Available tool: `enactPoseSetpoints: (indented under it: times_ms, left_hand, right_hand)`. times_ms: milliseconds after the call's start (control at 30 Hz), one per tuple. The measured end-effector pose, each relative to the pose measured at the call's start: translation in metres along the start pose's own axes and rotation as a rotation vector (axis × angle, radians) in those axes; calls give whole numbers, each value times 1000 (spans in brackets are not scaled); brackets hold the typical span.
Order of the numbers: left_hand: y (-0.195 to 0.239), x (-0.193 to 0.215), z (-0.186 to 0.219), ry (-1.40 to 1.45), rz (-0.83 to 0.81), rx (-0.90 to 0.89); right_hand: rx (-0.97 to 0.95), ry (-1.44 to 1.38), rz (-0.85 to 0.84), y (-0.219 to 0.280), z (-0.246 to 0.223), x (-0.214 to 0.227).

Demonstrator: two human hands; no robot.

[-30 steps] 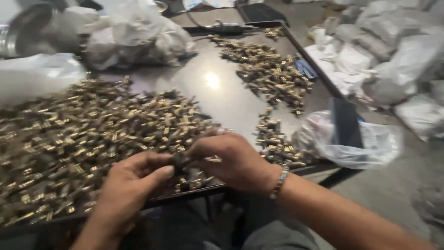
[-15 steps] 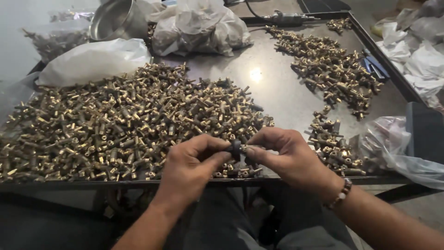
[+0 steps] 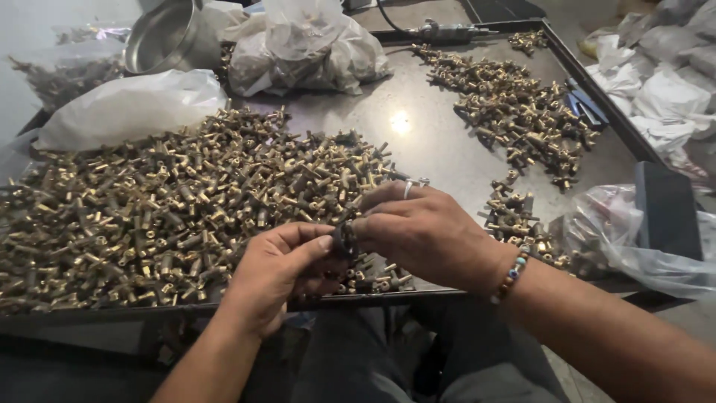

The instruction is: The person sits at a metal table covered with piles of brass fittings and repeatedly picks up a fitting, presses it into a black rubber component held in the other hand, and sets the assembled piece aside on the table. The cycle of picking, inserting, and placing continues throughout the clip.

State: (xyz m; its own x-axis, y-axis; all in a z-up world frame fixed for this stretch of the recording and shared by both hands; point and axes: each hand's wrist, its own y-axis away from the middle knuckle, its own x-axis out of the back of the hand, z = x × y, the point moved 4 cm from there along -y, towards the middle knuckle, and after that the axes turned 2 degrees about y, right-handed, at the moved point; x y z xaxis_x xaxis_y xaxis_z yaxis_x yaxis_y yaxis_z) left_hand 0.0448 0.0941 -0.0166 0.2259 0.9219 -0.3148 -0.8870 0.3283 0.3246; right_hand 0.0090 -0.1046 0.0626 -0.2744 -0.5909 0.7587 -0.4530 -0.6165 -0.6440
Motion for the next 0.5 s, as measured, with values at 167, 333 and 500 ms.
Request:
enactPoseSetpoints:
  times_ms: [167, 333, 500]
  left_hand:
    - [18, -18, 25, -410, 108, -429]
    - [49, -44, 42, -1001, 138, -1198]
    - [33, -42, 33, -875, 140, -878]
  right_hand:
    - [-586, -628, -7, 23, 30, -31]
    - [-1171, -1235, -88, 54, 43, -51]
    - [-1001, -1064, -54, 54, 42, -39]
